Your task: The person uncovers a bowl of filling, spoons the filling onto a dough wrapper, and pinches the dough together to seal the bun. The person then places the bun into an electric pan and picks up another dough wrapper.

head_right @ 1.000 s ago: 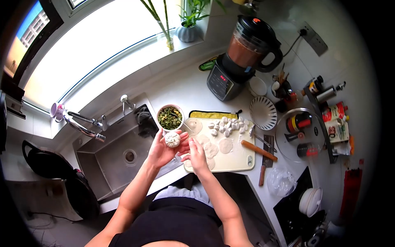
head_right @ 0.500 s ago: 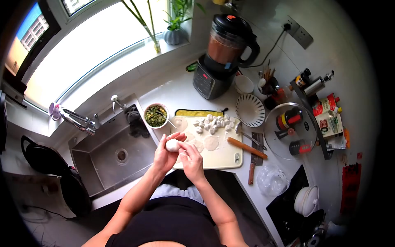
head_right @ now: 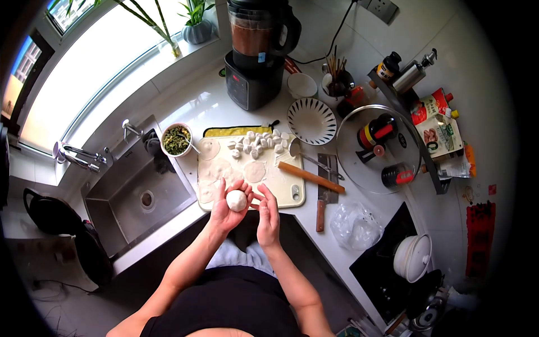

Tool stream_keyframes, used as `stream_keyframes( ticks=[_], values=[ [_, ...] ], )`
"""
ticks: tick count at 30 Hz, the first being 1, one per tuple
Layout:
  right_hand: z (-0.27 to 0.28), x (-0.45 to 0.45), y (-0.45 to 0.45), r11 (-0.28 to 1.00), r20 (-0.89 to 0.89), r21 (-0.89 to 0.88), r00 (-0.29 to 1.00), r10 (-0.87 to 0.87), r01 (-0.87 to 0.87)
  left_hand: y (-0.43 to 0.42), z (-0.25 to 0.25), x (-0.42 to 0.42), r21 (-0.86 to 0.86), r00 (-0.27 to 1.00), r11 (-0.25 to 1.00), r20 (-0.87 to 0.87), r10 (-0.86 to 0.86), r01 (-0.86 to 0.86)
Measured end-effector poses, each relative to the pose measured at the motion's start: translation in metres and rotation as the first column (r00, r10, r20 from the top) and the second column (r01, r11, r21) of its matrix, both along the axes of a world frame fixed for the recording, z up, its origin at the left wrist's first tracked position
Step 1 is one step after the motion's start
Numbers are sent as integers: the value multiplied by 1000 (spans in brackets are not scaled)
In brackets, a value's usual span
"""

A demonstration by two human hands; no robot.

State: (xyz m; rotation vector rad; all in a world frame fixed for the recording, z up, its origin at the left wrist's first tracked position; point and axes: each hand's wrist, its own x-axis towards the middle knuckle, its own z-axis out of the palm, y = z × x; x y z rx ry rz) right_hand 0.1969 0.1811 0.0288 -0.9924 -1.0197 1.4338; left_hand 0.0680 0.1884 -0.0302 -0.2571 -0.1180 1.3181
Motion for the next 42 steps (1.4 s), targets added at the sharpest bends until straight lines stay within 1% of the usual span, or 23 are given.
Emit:
stream_keyframes(
  ticks=[2, 4, 5, 6, 8, 12, 14, 17, 18, 19, 21, 22, 24, 25, 26, 28, 30, 32, 34, 36, 38, 40, 42],
  values=[
    [0, 9, -1, 996, 85, 75, 995, 44, -51, -4, 29, 13, -180, 978, 979, -201, 57, -94],
    [3, 15, -3, 937, 515, 325, 855, -64, -126, -5, 33, 21, -166, 973, 979, -217, 82, -119],
    [5, 17, -3, 862, 586, 467, 799, -136, -195, -6, 36, 24, -195, 966, 972, -245, 79, -128],
    [8, 21, -6, 861, 585, 468, 800, -133, -199, -7, 37, 27, -223, 959, 965, -272, 76, -139],
    [12, 28, -11, 730, 846, 491, 462, -268, -475, -10, 32, 31, -182, 959, 973, -270, 91, -144],
    [15, 32, -15, 724, 894, 440, 336, -296, -532, -14, 26, 39, -173, 948, 977, -310, 63, -122],
    [14, 37, -17, 719, 874, 469, 389, -292, -514, -14, 26, 41, -99, 944, 988, -320, 78, -115],
    [14, 45, -14, 756, 760, 544, 595, -261, -364, -12, 34, 44, -91, 937, 988, -338, 90, -128],
    [14, 44, -12, 754, 759, 546, 596, -261, -365, -12, 37, 45, -117, 932, 984, -352, 82, -131],
    [11, 43, -10, 864, 647, 431, 757, -94, -261, -11, 38, 47, -137, 923, 980, -377, 83, -145],
    [-11, 43, -8, 973, 255, 172, 961, 106, -154, -14, 31, 55, -158, 881, 976, -469, 58, -148],
    [-20, 37, -11, 986, -56, 27, 985, 165, -164, -17, 26, 59, -179, 830, 971, -557, 32, -158],
    [-41, 38, -18, 974, -301, -183, 951, 74, -134, -23, 13, 73, -220, 719, 959, -694, -23, -182],
    [-40, 37, -21, 955, -387, -255, 921, 42, -151, -28, 8, 80, -203, 583, 962, -810, -60, -183],
    [-53, 40, -26, 924, -435, -355, 900, -31, -140, -32, 1, 88, -189, 429, 965, -898, -96, -181],
    [-66, 48, -33, 860, -444, -490, 890, -104, -144, -39, -3, 99, -251, 421, 951, -893, -156, -180],
    [-82, 56, -27, 839, -455, -519, 883, -112, -161, -42, -13, 94, -241, 419, 956, -895, -153, -165],
    [-95, 61, -17, 828, -491, -531, 862, -128, -180, -40, -23, 88, -223, 429, 938, -899, -92, -265],
    [-90, 58, 5, 788, -548, -576, 818, -175, -217, -36, -30, 75, -272, 377, 906, -916, -139, -325],
    [-85, 55, 18, 797, -621, -531, 773, -134, -288, -32, -31, 67, -326, 411, 863, -898, -156, -386],
    [-61, 44, 24, 806, -694, -495, 706, -143, -324, -32, -34, 62, -267, 370, 873, -923, -109, -409],
    [-47, 33, 23, 819, -668, -468, 740, -79, -334, -26, -23, 60, -123, 378, 882, -923, 67, -456],
    [-33, 19, 15, 889, -546, -289, 824, 152, -355, -19, -11, 63, -149, 480, 874, -871, 105, -462]
  ],
)
